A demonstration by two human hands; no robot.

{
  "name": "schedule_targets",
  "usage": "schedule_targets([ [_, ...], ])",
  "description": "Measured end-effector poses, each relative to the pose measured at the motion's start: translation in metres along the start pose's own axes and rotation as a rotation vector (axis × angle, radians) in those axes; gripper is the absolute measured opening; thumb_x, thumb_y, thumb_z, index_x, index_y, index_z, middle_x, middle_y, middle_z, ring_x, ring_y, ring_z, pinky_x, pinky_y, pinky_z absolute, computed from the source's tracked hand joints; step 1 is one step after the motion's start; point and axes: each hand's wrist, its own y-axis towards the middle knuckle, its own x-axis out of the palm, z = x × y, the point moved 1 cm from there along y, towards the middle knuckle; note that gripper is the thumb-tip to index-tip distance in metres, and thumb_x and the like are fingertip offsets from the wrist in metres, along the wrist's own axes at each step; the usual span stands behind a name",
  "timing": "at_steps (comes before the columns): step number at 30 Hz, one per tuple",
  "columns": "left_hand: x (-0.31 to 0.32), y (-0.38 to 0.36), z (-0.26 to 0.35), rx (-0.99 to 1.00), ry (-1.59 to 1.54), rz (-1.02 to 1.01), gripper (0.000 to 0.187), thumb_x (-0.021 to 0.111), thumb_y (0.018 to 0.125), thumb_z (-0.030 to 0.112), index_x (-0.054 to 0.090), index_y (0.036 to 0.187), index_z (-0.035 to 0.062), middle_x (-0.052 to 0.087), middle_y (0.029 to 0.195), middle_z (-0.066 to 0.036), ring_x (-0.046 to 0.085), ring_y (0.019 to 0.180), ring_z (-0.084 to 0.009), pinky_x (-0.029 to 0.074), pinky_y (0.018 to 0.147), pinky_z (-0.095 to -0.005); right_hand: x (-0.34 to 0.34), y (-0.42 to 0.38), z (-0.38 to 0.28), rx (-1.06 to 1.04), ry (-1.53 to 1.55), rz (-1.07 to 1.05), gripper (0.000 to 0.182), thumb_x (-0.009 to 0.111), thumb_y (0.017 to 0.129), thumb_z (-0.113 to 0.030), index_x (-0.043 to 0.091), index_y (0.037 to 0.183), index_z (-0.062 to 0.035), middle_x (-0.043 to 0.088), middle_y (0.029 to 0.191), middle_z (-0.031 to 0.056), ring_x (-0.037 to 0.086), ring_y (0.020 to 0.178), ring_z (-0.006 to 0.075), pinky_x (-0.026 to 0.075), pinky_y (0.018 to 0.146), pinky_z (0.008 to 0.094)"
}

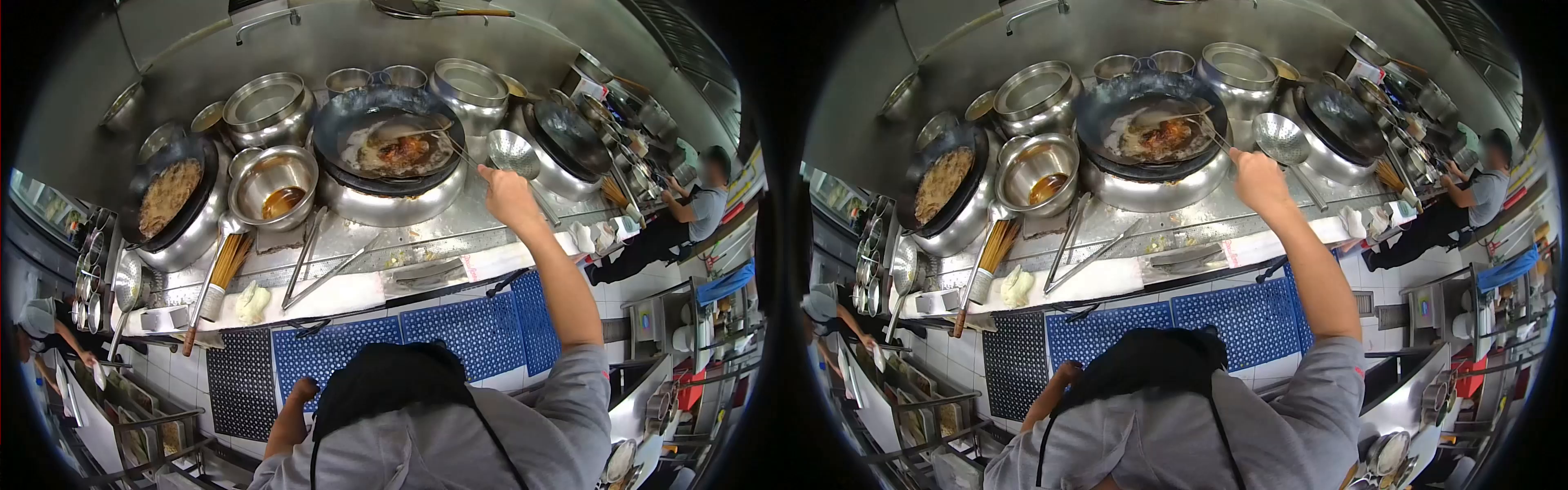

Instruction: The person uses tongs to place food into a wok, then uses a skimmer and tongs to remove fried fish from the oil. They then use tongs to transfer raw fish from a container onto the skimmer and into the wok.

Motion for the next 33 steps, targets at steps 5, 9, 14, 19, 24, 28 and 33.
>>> schedule_targets([
  [5,-0.015,0.024,-0.020,0.061,-0.147,0.248,0.040,0.056,0.075,0.024,0.072,0.107,0.0073,0.068,0.108,-0.021,0.064,0.105,-0.0371,0.050,0.095,-0.0432,0.075,-0.021,-0.019,0.238,0.585,0.162,0.051,0.051,0.076,0.000,0.058,0.127,-0.0011,0.067,0.098,0.0298,0.067,0.095,0.0378,0.051,0.086,0.0411],
  [9,-0.018,0.019,0.021,0.058,-0.346,0.225,0.044,0.067,0.075,0.033,0.072,0.109,0.0065,0.068,0.109,-0.021,0.065,0.105,-0.0357,0.050,0.093,-0.0392,0.121,-0.038,-0.064,0.370,1.105,0.181,0.062,0.051,0.080,0.007,0.045,0.141,-0.0013,0.060,0.081,0.0093,0.051,0.057,0.0123,0.039,0.048,0.0278],
  [14,-0.013,0.048,0.015,0.189,-0.339,0.198,0.046,0.070,0.074,0.033,0.071,0.109,0.0042,0.068,0.110,-0.023,0.066,0.105,-0.0342,0.050,0.093,-0.0373,0.173,-0.006,-0.107,0.425,1.361,0.191,0.063,0.050,0.081,0.007,0.040,0.142,-0.0008,0.053,0.073,0.0052,0.042,0.046,0.0098,0.029,0.036,0.0292],
  [19,-0.026,0.022,0.024,0.122,-0.268,0.238,0.043,0.066,0.072,0.027,0.072,0.108,0.0037,0.068,0.108,-0.023,0.066,0.104,-0.0350,0.051,0.093,-0.0388,0.133,0.017,-0.113,0.509,1.398,-0.042,0.055,0.050,0.077,0.007,0.052,0.132,0.0038,0.064,0.102,0.0157,0.059,0.083,0.0178,0.046,0.071,0.0293],
  [24,-0.013,0.018,-0.005,0.173,-0.199,0.138,0.043,0.066,0.074,0.030,0.072,0.109,0.0050,0.067,0.111,-0.022,0.064,0.107,-0.0349,0.050,0.095,-0.0394,0.135,0.041,-0.072,0.259,1.162,0.102,0.054,0.053,0.076,0.005,0.055,0.131,0.0050,0.068,0.106,0.0179,0.064,0.088,0.0187,0.050,0.078,0.0304],
  [28,-0.007,-0.001,-0.005,-0.034,-0.195,0.157,0.044,0.064,0.076,0.037,0.073,0.106,0.0074,0.066,0.116,-0.019,0.063,0.111,-0.0339,0.049,0.096,-0.0392,0.112,0.026,-0.050,0.125,1.047,0.156,0.053,0.055,0.079,0.003,0.055,0.132,0.0022,0.064,0.086,0.0061,0.051,0.066,0.0096,0.039,0.059,0.0256],
  [33,-0.014,-0.001,-0.008,0.078,-0.200,0.127,0.043,0.065,0.076,0.031,0.072,0.109,0.0059,0.067,0.114,-0.020,0.064,0.109,-0.0333,0.050,0.095,-0.0397,0.025,-0.032,-0.050,0.200,1.198,-0.102,0.053,0.056,0.079,0.003,0.055,0.133,0.0000,0.062,0.078,0.0037,0.044,0.056,0.0047,0.033,0.047,0.0229],
])
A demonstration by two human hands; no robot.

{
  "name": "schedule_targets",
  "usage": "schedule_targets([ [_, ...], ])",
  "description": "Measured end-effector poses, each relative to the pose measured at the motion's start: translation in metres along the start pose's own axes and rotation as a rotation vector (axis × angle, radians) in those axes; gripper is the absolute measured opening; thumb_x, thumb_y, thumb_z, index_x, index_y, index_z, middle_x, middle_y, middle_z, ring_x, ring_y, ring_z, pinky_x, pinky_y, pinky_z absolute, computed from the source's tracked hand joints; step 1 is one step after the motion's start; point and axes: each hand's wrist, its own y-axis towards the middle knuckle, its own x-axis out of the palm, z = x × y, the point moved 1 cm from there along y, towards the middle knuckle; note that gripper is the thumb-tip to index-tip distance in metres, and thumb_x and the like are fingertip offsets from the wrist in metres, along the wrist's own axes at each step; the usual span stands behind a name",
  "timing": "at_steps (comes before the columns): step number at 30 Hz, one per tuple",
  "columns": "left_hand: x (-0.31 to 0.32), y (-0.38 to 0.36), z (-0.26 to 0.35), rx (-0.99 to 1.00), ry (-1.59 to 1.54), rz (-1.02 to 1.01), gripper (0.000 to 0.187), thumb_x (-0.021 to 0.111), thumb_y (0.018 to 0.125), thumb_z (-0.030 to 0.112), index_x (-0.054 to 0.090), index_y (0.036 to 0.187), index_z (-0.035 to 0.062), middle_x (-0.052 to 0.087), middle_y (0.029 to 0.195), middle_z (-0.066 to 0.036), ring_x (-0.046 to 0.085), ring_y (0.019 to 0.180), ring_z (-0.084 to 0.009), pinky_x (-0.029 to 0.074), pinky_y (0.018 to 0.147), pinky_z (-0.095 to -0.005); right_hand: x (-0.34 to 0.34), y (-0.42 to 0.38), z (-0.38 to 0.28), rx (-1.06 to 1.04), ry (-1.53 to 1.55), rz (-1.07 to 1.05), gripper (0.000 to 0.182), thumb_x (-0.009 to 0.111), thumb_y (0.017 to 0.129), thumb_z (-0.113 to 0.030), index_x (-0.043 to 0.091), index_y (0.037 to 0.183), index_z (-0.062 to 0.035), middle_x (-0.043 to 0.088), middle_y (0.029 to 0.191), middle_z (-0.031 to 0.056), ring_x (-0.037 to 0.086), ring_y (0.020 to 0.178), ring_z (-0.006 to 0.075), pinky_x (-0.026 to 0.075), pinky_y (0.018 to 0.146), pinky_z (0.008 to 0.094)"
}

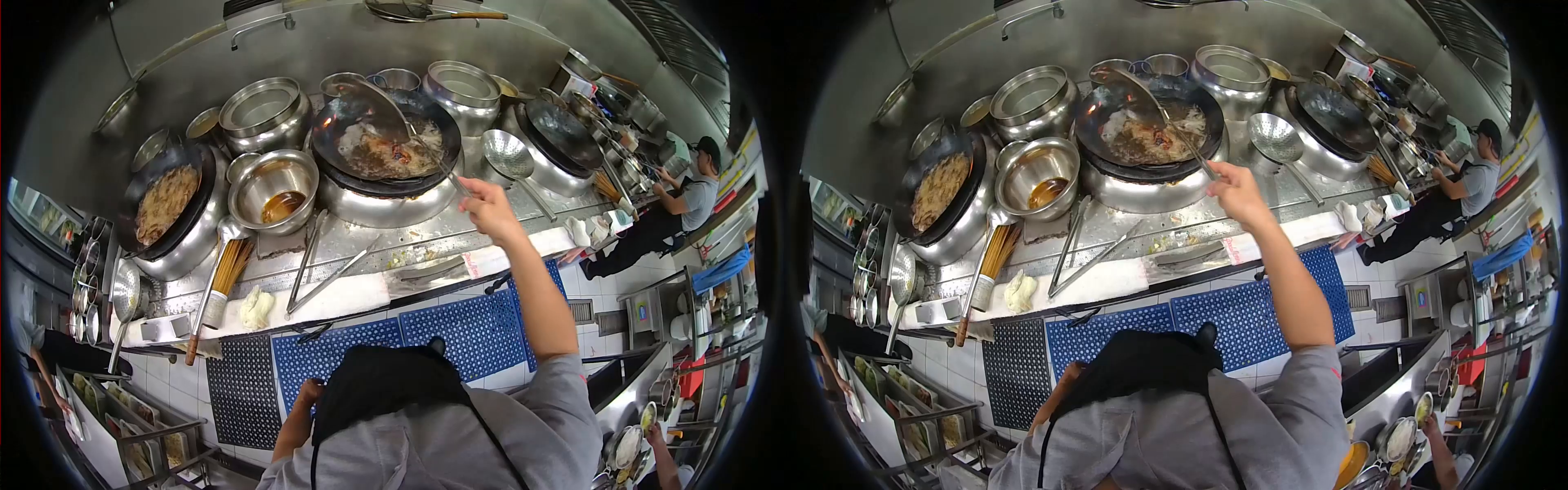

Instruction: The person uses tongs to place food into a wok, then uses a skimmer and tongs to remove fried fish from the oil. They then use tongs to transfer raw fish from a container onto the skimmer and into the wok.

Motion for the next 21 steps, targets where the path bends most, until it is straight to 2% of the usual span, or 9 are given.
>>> schedule_targets([
  [6,-0.027,0.014,0.035,-0.048,-0.068,-0.009,0.038,0.065,0.075,0.023,0.072,0.108,0.0050,0.069,0.102,-0.023,0.069,0.094,-0.0337,0.054,0.086,-0.0404,-0.054,-0.016,-0.003,0.144,-0.068,-0.135,0.054,0.055,0.082,0.001,0.051,0.136,-0.0019,0.063,0.079,0.0029,0.041,0.050,0.0044,0.026,0.038,0.0217],
  [10,-0.030,0.046,0.032,0.029,-0.054,0.016,0.039,0.066,0.075,0.021,0.071,0.109,0.0033,0.070,0.093,-0.024,0.071,0.087,-0.0338,0.055,0.082,-0.0401,-0.066,-0.016,0.008,0.016,-0.382,-0.081,0.050,0.058,0.079,0.002,0.057,0.130,0.0018,0.062,0.076,0.0022,0.047,0.060,0.0069,0.037,0.052,0.0241],
  [11,-0.015,0.075,-0.003,0.378,0.195,0.064,0.041,0.067,0.073,0.021,0.071,0.110,0.0036,0.070,0.092,-0.023,0.071,0.087,-0.0339,0.055,0.083,-0.0399,-0.067,-0.017,0.009,-0.012,-0.391,-0.060,0.049,0.058,0.079,0.002,0.059,0.128,0.0022,0.060,0.074,0.0013,0.047,0.061,0.0070,0.037,0.054,0.0245],
  [14,-0.039,0.051,0.049,0.000,-0.024,0.059,0.041,0.068,0.073,0.021,0.071,0.109,0.0031,0.071,0.091,-0.023,0.071,0.088,-0.0328,0.055,0.083,-0.0393,-0.074,-0.033,0.002,-0.071,-0.404,-0.004,0.047,0.060,0.078,0.003,0.062,0.124,0.0027,0.055,0.071,-0.0013,0.046,0.064,0.0070,0.037,0.058,0.0251],
  [15,-0.041,0.048,0.055,-0.110,-0.187,-0.004,0.042,0.069,0.072,0.021,0.070,0.110,0.0028,0.070,0.100,-0.023,0.070,0.091,-0.0321,0.054,0.085,-0.0381,-0.076,-0.043,-0.009,-0.080,-0.402,0.012,0.046,0.060,0.077,0.003,0.063,0.124,0.0026,0.054,0.070,-0.0020,0.045,0.063,0.0068,0.037,0.057,0.0251],
  [18,-0.025,0.059,0.028,0.227,-0.011,0.108,0.041,0.069,0.073,0.019,0.070,0.111,0.0028,0.069,0.107,-0.022,0.070,0.090,-0.0322,0.054,0.086,-0.0369,-0.082,-0.054,-0.006,-0.112,-0.410,0.056,0.045,0.060,0.078,0.002,0.063,0.123,0.0016,0.051,0.068,-0.0031,0.043,0.062,0.0063,0.036,0.056,0.0249],
  [19,-0.033,0.036,0.053,-0.107,-0.151,0.004,0.041,0.066,0.074,0.021,0.070,0.111,0.0028,0.067,0.113,-0.022,0.069,0.097,-0.0329,0.052,0.090,-0.0373,-0.074,-0.053,-0.001,-0.141,-0.431,0.084,0.045,0.060,0.078,0.002,0.063,0.123,0.0015,0.051,0.068,-0.0027,0.043,0.062,0.0062,0.036,0.056,0.0248],
  [20,-0.019,0.043,0.036,-0.056,-0.092,-0.005,0.042,0.066,0.074,0.023,0.070,0.111,0.0033,0.067,0.113,-0.022,0.068,0.099,-0.0330,0.052,0.091,-0.0380,-0.063,-0.050,0.007,-0.167,-0.448,0.111,0.044,0.060,0.079,0.002,0.063,0.123,0.0015,0.051,0.068,-0.0023,0.042,0.062,0.0062,0.036,0.056,0.0248],
  [21,-0.006,0.049,0.018,-0.006,-0.030,-0.012,0.042,0.065,0.074,0.024,0.070,0.111,0.0038,0.067,0.113,-0.022,0.067,0.101,-0.0332,0.051,0.093,-0.0386,-0.046,-0.040,0.023,-0.242,-0.508,0.175,0.043,0.060,0.079,0.000,0.064,0.121,0.0013,0.062,0.069,0.0072,0.055,0.061,0.0148,0.044,0.058,0.0316],
])
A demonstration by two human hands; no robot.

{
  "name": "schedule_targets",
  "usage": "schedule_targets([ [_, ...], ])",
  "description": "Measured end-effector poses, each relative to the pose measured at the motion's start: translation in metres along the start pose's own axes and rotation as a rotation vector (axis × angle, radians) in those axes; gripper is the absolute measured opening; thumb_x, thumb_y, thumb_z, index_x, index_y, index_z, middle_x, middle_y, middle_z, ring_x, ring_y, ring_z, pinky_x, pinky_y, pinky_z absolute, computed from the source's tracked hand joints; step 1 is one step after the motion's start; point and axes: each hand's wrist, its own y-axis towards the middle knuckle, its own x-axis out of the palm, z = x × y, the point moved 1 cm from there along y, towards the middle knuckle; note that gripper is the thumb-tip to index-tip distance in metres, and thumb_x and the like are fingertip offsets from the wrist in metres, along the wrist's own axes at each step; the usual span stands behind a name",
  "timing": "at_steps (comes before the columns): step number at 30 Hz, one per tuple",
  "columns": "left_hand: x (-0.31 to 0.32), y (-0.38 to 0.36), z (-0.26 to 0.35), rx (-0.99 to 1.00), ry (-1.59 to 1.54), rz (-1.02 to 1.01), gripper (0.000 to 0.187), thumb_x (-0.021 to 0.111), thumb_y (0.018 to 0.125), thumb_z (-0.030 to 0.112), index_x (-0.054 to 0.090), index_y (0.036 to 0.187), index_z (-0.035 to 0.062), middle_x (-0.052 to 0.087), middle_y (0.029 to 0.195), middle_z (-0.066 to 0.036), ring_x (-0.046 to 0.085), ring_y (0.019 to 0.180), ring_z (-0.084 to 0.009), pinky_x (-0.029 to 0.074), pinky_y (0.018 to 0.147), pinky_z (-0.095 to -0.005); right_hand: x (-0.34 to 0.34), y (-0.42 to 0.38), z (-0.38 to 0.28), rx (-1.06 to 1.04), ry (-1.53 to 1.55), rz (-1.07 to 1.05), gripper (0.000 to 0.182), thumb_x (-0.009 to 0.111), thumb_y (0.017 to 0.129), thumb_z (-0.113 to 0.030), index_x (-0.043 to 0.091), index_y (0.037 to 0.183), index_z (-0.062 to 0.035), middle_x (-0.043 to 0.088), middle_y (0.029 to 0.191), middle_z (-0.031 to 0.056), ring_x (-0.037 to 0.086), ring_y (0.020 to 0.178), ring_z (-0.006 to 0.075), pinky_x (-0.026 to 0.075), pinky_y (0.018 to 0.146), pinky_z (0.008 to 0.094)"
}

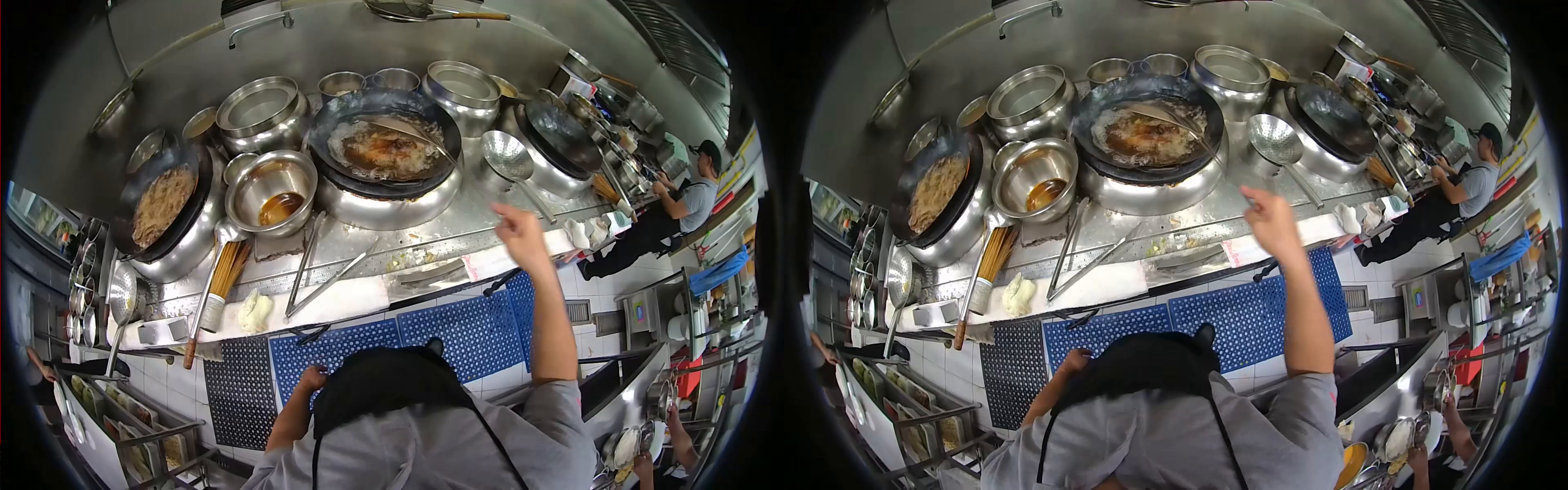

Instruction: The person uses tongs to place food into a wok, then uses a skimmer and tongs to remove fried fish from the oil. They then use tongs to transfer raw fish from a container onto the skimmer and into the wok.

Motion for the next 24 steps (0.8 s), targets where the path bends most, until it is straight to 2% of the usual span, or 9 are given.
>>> schedule_targets([
  [1,0.007,0.005,-0.016,0.050,0.065,-0.007,0.043,0.064,0.074,0.026,0.070,0.110,0.0043,0.067,0.112,-0.022,0.066,0.103,-0.0334,0.050,0.094,-0.0392,0.027,0.002,0.000,-0.132,-0.121,0.096,0.040,0.058,0.079,-0.002,0.065,0.119,-0.0004,0.068,0.081,0.0215,0.066,0.069,0.0323,0.051,0.067,0.0412],
  [2,-0.002,-0.006,-0.006,0.174,0.117,-0.052,0.040,0.060,0.074,0.030,0.072,0.104,0.0054,0.067,0.109,-0.023,0.064,0.106,-0.0353,0.049,0.094,-0.0420,0.056,0.009,0.008,-0.054,-0.194,0.110,0.041,0.056,0.079,-0.003,0.066,0.119,-0.0034,0.066,0.092,0.0285,0.065,0.081,0.0435,0.051,0.076,0.0487],
  [5,0.005,0.002,-0.013,0.164,0.248,-0.105,0.036,0.057,0.075,0.030,0.073,0.096,0.0049,0.068,0.105,-0.024,0.064,0.104,-0.0370,0.049,0.092,-0.0437,0.118,0.028,0.034,-0.202,-0.373,0.222,0.043,0.056,0.079,0.000,0.064,0.120,-0.0042,0.065,0.087,0.0281,0.065,0.078,0.0411,0.051,0.072,0.0469],
  [7,-0.007,-0.020,0.018,-0.014,0.169,-0.021,0.035,0.055,0.076,0.029,0.071,0.092,0.0021,0.067,0.103,-0.025,0.064,0.103,-0.0374,0.049,0.091,-0.0446,0.131,0.041,0.037,-0.035,-0.424,0.101,0.044,0.052,0.078,0.001,0.063,0.121,-0.0041,0.065,0.092,0.0296,0.063,0.086,0.0460,0.049,0.077,0.0525],
  [8,-0.011,-0.024,0.019,0.010,0.155,0.013,0.036,0.056,0.076,0.029,0.072,0.095,0.0023,0.067,0.104,-0.024,0.064,0.103,-0.0374,0.049,0.092,-0.0441,0.135,0.038,0.033,-0.040,-0.426,0.075,0.044,0.052,0.078,0.001,0.063,0.120,-0.0038,0.065,0.091,0.0298,0.063,0.085,0.0457,0.049,0.077,0.0522],
  [12,-0.011,-0.034,0.023,0.037,0.025,0.175,0.041,0.058,0.075,0.027,0.071,0.107,0.0052,0.067,0.109,-0.023,0.063,0.107,-0.0371,0.048,0.096,-0.0425,0.112,0.029,0.045,-0.167,-0.497,0.009,0.044,0.052,0.077,0.001,0.064,0.120,-0.0031,0.065,0.091,0.0291,0.064,0.084,0.0454,0.049,0.078,0.0518],
  [16,-0.009,-0.031,0.023,0.078,0.039,0.184,0.044,0.059,0.076,0.030,0.070,0.113,0.0074,0.065,0.115,-0.021,0.062,0.111,-0.0348,0.048,0.098,-0.0413,0.077,0.023,0.055,-0.162,-0.523,-0.120,0.044,0.057,0.079,-0.002,0.062,0.122,-0.0020,0.066,0.097,0.0273,0.065,0.086,0.0439,0.051,0.080,0.0485],
  [22,-0.002,-0.048,0.010,0.000,0.179,-0.066,0.038,0.054,0.079,0.030,0.073,0.099,0.0046,0.067,0.109,-0.021,0.064,0.105,-0.0361,0.049,0.095,-0.0430,0.080,0.007,0.070,-0.226,-0.412,-0.020,0.046,0.069,0.083,-0.017,0.060,0.126,-0.0044,0.065,0.096,0.0269,0.064,0.089,0.0429,0.050,0.078,0.0465],
  [24,0.016,-0.024,-0.023,0.005,0.224,-0.087,0.037,0.052,0.080,0.029,0.073,0.096,0.0041,0.068,0.109,-0.021,0.064,0.105,-0.0360,0.049,0.094,-0.0439,0.079,0.004,0.070,-0.208,-0.444,0.005,0.047,0.068,0.085,-0.019,0.058,0.128,-0.0033,0.066,0.101,0.0256,0.066,0.088,0.0402,0.051,0.079,0.0440],
])
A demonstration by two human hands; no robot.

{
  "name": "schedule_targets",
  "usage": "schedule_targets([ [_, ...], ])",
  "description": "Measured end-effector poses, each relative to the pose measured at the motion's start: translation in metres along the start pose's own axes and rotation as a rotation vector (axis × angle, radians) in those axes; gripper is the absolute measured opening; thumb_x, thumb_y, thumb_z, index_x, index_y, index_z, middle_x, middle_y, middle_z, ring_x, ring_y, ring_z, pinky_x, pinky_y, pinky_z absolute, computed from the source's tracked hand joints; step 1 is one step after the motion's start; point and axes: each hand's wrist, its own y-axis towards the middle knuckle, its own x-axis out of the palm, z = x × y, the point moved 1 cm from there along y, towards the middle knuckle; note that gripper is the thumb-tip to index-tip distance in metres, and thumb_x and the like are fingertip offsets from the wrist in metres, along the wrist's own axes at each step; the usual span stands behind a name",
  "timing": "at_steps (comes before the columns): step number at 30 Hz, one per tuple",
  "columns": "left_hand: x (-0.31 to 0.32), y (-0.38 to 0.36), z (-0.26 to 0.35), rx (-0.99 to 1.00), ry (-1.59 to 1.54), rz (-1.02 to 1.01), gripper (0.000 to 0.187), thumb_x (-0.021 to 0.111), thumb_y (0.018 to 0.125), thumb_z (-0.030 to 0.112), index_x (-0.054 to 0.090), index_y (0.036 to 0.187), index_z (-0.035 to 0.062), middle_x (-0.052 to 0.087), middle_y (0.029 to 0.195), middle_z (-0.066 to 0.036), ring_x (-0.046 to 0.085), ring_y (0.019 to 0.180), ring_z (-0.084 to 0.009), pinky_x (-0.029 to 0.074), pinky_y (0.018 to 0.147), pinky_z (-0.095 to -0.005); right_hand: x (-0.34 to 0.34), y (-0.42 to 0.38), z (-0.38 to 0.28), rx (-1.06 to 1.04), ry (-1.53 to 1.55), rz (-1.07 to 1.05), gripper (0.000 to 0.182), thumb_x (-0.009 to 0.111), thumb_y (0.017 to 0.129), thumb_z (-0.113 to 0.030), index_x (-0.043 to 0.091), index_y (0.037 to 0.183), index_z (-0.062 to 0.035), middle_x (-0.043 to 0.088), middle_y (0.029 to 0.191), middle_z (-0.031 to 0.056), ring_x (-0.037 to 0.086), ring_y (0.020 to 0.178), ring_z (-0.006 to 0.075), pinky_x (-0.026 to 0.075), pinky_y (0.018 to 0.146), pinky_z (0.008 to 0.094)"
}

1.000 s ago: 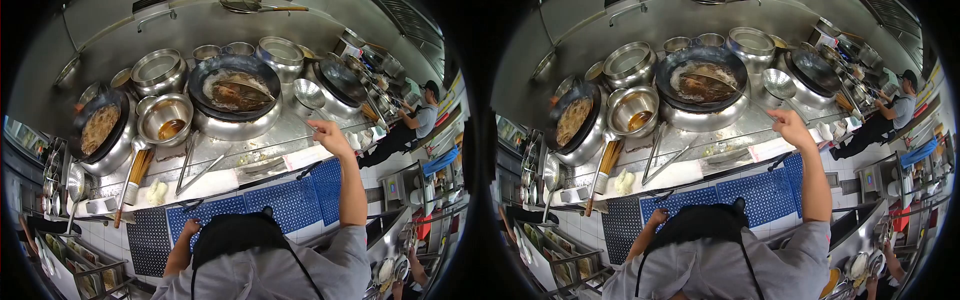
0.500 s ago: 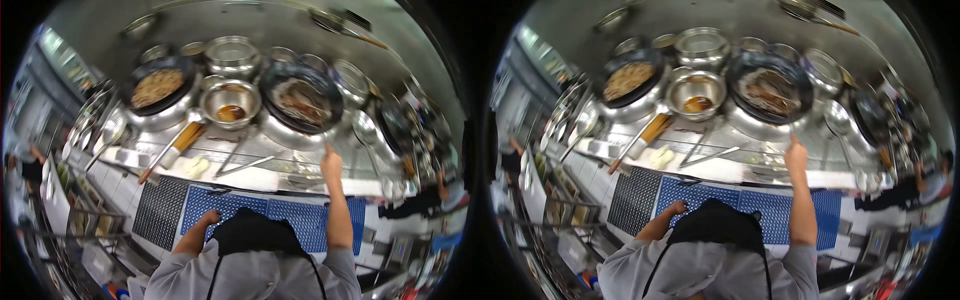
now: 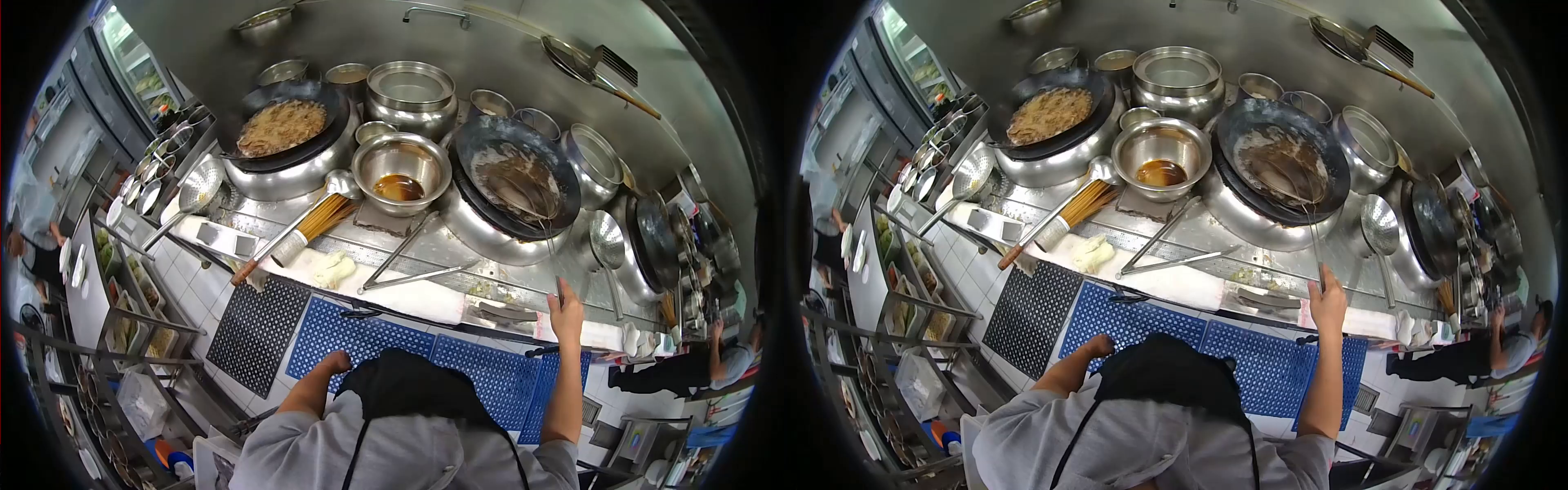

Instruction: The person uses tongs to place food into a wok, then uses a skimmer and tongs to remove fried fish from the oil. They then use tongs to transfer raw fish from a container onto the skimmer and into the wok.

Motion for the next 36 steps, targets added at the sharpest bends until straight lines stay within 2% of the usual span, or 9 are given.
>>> schedule_targets([
  [4,-0.013,0.006,0.003,-0.061,-0.051,0.085,0.034,0.055,0.079,0.026,0.072,0.098,0.0035,0.068,0.107,-0.022,0.064,0.105,-0.0364,0.050,0.093,-0.0449,-0.014,0.002,-0.013,0.138,0.063,-0.103,0.049,0.068,0.086,-0.024,0.057,0.130,-0.0036,0.066,0.100,0.0236,0.064,0.090,0.0390,0.050,0.083,0.0421],
  [10,-0.070,-0.008,0.041,-0.126,-0.248,0.410,0.040,0.061,0.074,0.025,0.069,0.105,0.0009,0.066,0.110,-0.025,0.062,0.107,-0.0388,0.049,0.095,-0.0444,-0.031,0.017,0.008,-0.034,0.122,0.019,0.049,0.064,0.090,-0.023,0.055,0.133,-0.0040,0.061,0.115,0.0243,0.059,0.104,0.0358,0.046,0.090,0.0401],
  [18,-0.198,-0.041,-0.005,-0.462,-0.335,0.719,0.061,0.065,0.077,0.025,0.047,0.125,-0.0083,0.061,0.117,-0.030,0.058,0.112,-0.0424,0.049,0.095,-0.0451,-0.055,-0.006,0.082,0.181,0.290,0.093,0.044,0.059,0.097,-0.024,0.054,0.134,-0.0023,0.063,0.108,0.0120,0.056,0.092,0.0182,0.045,0.085,0.0309],
  [23,-0.220,-0.016,-0.058,-0.425,-0.138,0.665,0.058,0.040,0.092,0.034,0.038,0.148,0.0221,0.033,0.155,-0.012,0.022,0.146,-0.0336,0.018,0.118,-0.0460,-0.075,-0.048,0.107,0.368,0.247,0.223,0.043,0.058,0.098,-0.026,0.055,0.134,-0.0030,0.056,0.089,0.0023,0.046,0.073,0.0093,0.041,0.064,0.0238],
  [25,-0.192,0.030,-0.117,-0.476,-0.046,0.616,0.078,0.059,0.081,0.033,0.028,0.152,0.0236,0.016,0.161,-0.008,0.008,0.149,-0.0352,0.015,0.121,-0.0461,-0.073,-0.063,0.088,0.347,0.342,0.288,0.043,0.055,0.099,-0.027,0.053,0.136,-0.0038,0.044,0.071,-0.0051,0.036,0.055,0.0034,0.030,0.044,0.0215],
  [27,-0.178,0.057,-0.150,-0.490,-0.055,0.485,0.087,0.065,0.075,0.028,0.027,0.153,0.0232,0.010,0.163,-0.007,0.003,0.149,-0.0368,0.015,0.121,-0.0469,-0.070,-0.080,0.086,0.337,0.282,0.262,0.044,0.058,0.098,-0.023,0.051,0.137,-0.0031,0.047,0.072,-0.0051,0.036,0.056,0.0027,0.029,0.046,0.0206],
  [29,-0.175,0.065,-0.167,-0.386,0.013,0.429,0.082,0.062,0.076,0.033,0.031,0.151,0.0226,0.016,0.161,-0.008,0.005,0.149,-0.0336,0.011,0.121,-0.0475,-0.069,-0.091,0.043,0.440,0.307,0.255,0.044,0.058,0.098,-0.022,0.051,0.137,-0.0038,0.049,0.073,-0.0047,0.037,0.055,0.0027,0.028,0.046,0.0203],
  [32,-0.158,0.086,-0.196,-0.180,0.057,0.495,0.067,0.054,0.082,0.044,0.044,0.145,0.0226,0.034,0.154,-0.011,0.018,0.148,-0.0278,0.008,0.120,-0.0494,-0.066,-0.110,0.014,0.425,0.171,0.266,0.043,0.062,0.094,-0.019,0.055,0.134,-0.0065,0.063,0.086,0.0074,0.055,0.073,0.0151,0.046,0.067,0.0302],
  [36,-0.177,0.031,-0.160,-0.296,-0.017,0.482,0.056,0.059,0.080,0.033,0.055,0.134,0.0205,0.055,0.136,-0.015,0.055,0.122,-0.0363,0.048,0.097,-0.0486,-0.068,-0.134,-0.028,0.484,0.109,0.265,0.043,0.063,0.093,-0.019,0.055,0.134,-0.0079,0.066,0.085,0.0128,0.061,0.075,0.0187,0.048,0.069,0.0319],
])
